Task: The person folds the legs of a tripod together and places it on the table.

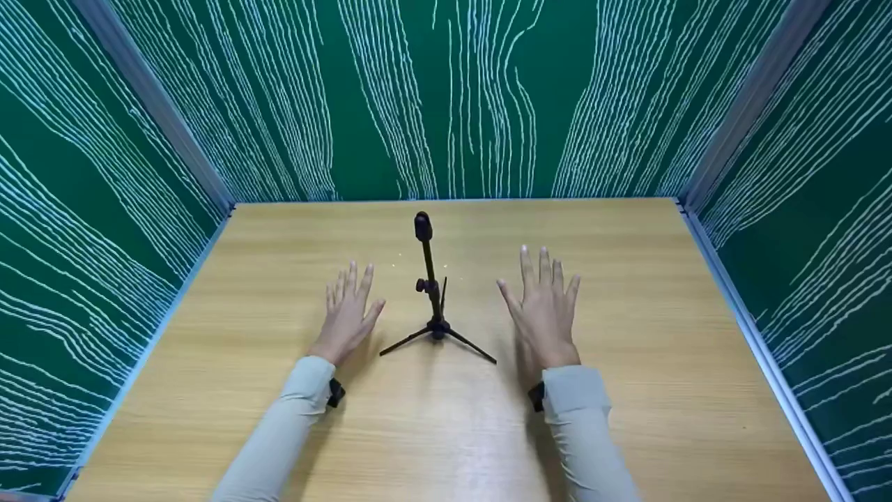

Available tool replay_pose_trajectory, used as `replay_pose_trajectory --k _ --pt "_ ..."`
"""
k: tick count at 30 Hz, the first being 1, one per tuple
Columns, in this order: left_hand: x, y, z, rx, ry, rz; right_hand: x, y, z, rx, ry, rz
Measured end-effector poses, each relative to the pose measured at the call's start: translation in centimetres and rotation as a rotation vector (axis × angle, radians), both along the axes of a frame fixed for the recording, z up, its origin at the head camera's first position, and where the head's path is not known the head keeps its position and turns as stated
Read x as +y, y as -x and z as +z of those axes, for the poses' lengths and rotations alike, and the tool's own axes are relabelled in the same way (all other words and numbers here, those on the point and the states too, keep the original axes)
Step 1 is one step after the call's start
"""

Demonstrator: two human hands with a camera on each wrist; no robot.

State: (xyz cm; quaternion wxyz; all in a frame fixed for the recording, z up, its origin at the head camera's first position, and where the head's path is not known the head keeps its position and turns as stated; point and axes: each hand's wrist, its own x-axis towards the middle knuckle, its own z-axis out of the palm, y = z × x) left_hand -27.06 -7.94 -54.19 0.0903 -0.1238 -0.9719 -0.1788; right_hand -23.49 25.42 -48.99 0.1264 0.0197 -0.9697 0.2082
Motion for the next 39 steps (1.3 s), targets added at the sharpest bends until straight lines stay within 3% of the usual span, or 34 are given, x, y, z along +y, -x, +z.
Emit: replay_pose_trajectory --k 7,18,26,35,39 --pt "1.0 -0.7 -0.7 -0.134 -0.133 -0.098 -0.6 0.3 2.0 0.016 0.161 0.065" --pt "3.2 -1.5 -1.9 -0.207 -0.281 -0.205 -2.2 1.2 5.7 -0.003 0.355 0.161" --pt "5.0 -1.8 -2.5 -0.242 -0.398 -0.212 -3.3 1.6 7.8 0.053 0.501 0.241" --pt "6.7 -1.9 -3.1 -0.303 -0.602 -0.239 -5.0 1.8 9.9 0.041 0.68 0.329" --pt "7.3 -1.9 -3.5 -0.28 -0.647 -0.232 -5.6 2.0 10.6 0.039 0.726 0.352"
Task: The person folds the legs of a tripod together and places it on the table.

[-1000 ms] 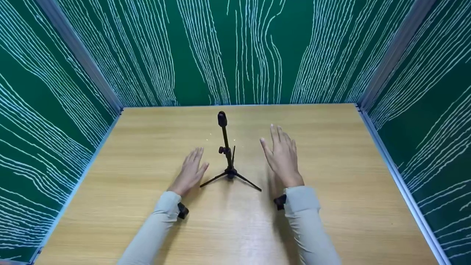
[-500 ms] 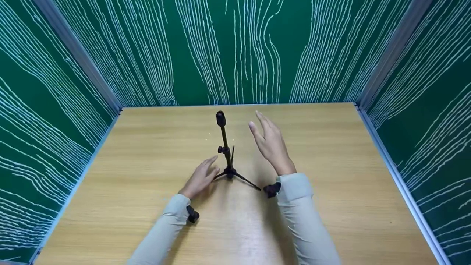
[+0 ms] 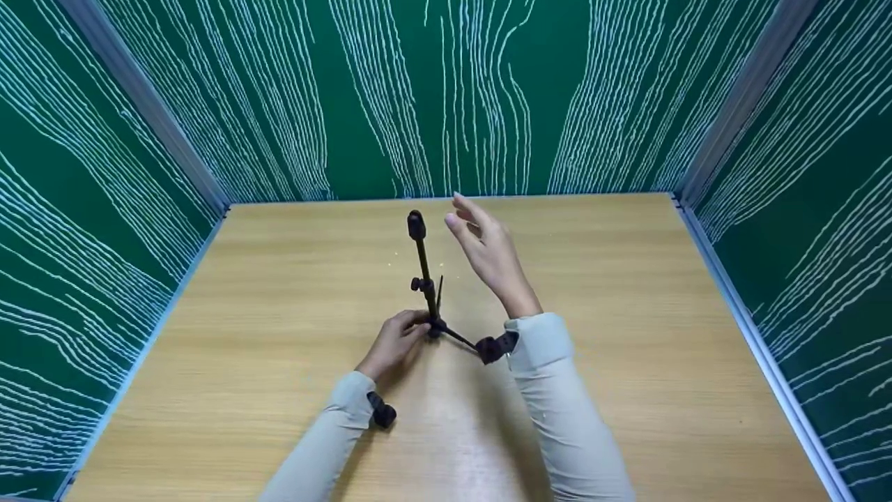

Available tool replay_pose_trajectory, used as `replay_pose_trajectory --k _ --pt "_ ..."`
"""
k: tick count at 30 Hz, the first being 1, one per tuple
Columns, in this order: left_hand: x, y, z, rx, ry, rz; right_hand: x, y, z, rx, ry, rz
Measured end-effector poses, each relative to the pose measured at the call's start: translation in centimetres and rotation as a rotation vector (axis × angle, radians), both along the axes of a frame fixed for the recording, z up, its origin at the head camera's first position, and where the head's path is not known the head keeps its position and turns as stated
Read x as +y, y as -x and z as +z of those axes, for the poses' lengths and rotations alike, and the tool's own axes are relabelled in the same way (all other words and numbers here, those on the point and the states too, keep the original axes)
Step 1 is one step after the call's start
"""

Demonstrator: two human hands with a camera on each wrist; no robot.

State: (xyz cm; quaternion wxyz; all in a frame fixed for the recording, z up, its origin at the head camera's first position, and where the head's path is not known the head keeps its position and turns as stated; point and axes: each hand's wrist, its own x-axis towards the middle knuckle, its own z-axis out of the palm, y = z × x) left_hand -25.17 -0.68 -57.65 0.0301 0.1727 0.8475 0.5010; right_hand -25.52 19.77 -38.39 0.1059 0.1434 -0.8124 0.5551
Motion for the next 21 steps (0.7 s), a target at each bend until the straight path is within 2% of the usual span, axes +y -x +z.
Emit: replay_pose_trajectory --k 6,11,17,21 --pt "0.6 0.0 -0.8 0.056 -0.035 0.08 -0.8 0.3 0.7 -0.009 0.041 0.03" --pt "0.9 0.1 -1.5 0.061 -0.085 0.131 -1.5 0.4 0.9 -0.018 0.051 0.058" --pt "1.1 0.0 -1.5 0.066 -0.086 0.192 -2.1 0.5 1.0 -0.016 0.049 0.081" --pt "1.3 0.0 -1.4 0.059 -0.102 0.209 -2.4 0.5 1.1 -0.04 0.035 0.092"
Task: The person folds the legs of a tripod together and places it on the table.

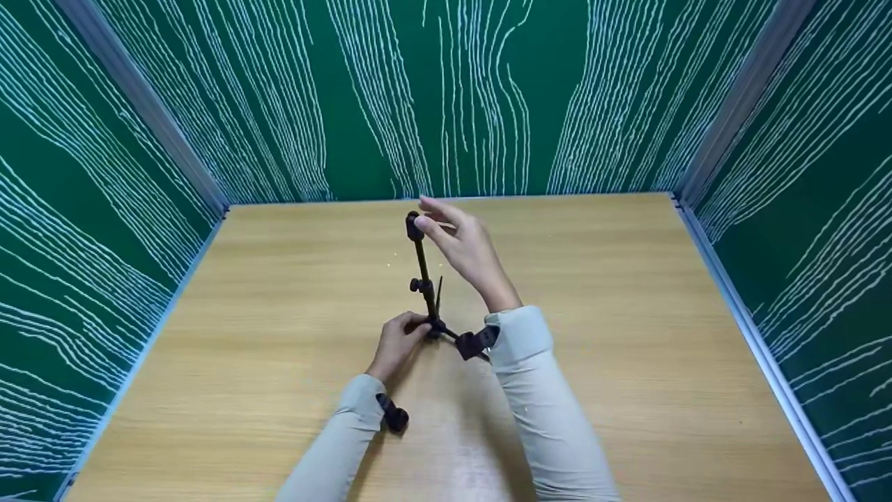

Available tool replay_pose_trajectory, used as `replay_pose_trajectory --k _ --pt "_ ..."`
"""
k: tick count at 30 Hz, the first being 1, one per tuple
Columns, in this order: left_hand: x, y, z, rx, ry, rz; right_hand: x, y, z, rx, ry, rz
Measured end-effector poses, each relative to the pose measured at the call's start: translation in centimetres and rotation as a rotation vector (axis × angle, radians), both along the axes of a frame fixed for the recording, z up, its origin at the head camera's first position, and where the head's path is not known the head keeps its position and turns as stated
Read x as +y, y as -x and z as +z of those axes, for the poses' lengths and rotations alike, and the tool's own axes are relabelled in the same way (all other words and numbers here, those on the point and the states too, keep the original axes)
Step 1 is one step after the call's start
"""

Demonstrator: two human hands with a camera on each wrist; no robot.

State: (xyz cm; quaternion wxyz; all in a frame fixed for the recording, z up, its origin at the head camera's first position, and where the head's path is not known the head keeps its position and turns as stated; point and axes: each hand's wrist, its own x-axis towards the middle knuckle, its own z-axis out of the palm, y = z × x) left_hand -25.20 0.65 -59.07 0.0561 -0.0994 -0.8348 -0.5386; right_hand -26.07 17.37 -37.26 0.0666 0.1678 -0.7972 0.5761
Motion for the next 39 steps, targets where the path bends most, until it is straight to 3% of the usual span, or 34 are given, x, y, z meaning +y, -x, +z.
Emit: replay_pose_trajectory --k 6,16,28,39 --pt "0.1 -0.1 0.1 -0.027 -0.001 0.001 -0.4 0.0 0.1 -0.028 0.022 0.023" --pt "0.0 -0.3 0.3 -0.071 -0.01 0.001 -1.0 -0.2 0.0 0.004 0.049 0.017" --pt "0.2 -0.1 0.2 -0.076 -0.024 -0.001 -1.4 -0.2 0.1 0.012 0.058 -0.054" --pt "0.1 -0.1 0.4 -0.055 -0.021 -0.004 -1.5 0.0 0.1 0.071 0.037 -0.055"
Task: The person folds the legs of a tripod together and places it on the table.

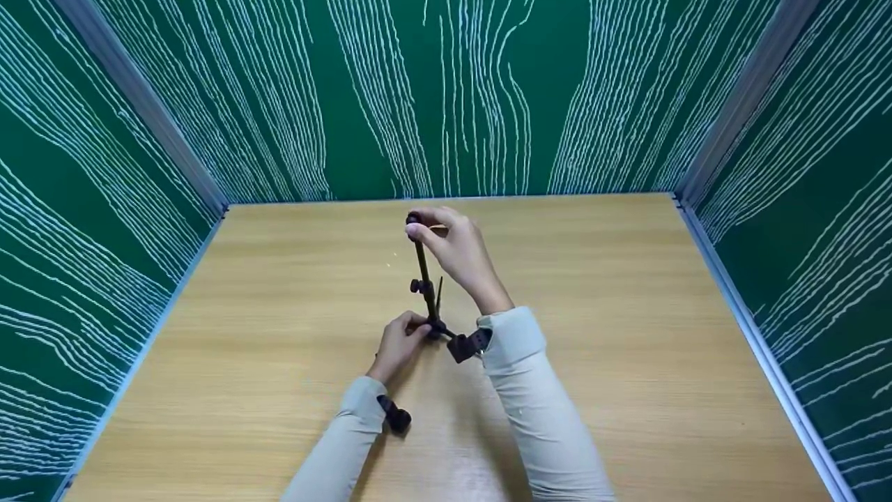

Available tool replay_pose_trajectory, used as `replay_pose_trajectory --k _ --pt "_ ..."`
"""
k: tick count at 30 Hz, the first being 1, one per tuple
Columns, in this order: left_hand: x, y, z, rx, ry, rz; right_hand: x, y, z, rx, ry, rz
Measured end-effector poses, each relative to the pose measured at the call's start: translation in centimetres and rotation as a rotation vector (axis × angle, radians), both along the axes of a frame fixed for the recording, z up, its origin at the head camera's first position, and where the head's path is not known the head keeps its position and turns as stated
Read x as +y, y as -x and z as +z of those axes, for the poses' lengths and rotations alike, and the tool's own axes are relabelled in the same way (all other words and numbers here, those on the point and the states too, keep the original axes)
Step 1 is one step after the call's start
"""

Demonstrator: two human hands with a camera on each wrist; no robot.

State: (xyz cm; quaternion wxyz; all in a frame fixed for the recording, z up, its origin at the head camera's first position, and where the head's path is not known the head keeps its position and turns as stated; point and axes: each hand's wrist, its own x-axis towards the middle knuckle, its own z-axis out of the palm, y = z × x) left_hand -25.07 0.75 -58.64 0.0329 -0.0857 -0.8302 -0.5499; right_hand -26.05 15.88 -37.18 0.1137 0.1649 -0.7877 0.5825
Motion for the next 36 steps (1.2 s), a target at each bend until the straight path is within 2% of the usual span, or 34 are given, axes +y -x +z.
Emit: replay_pose_trajectory --k 25,32,36 --pt "0.36 0.09 -0.13 -0.034 -0.014 0.011 0.32 -0.11 0.23 -0.009 -0.018 0.034" --pt "0.39 0.08 -0.14 -0.017 -0.018 0.015 0.3 0.03 0.0 0.021 -0.037 0.031" --pt "0.34 0.01 -0.17 -0.013 -0.018 0.016 0.28 0.05 -0.38 0.008 -0.065 0.028"
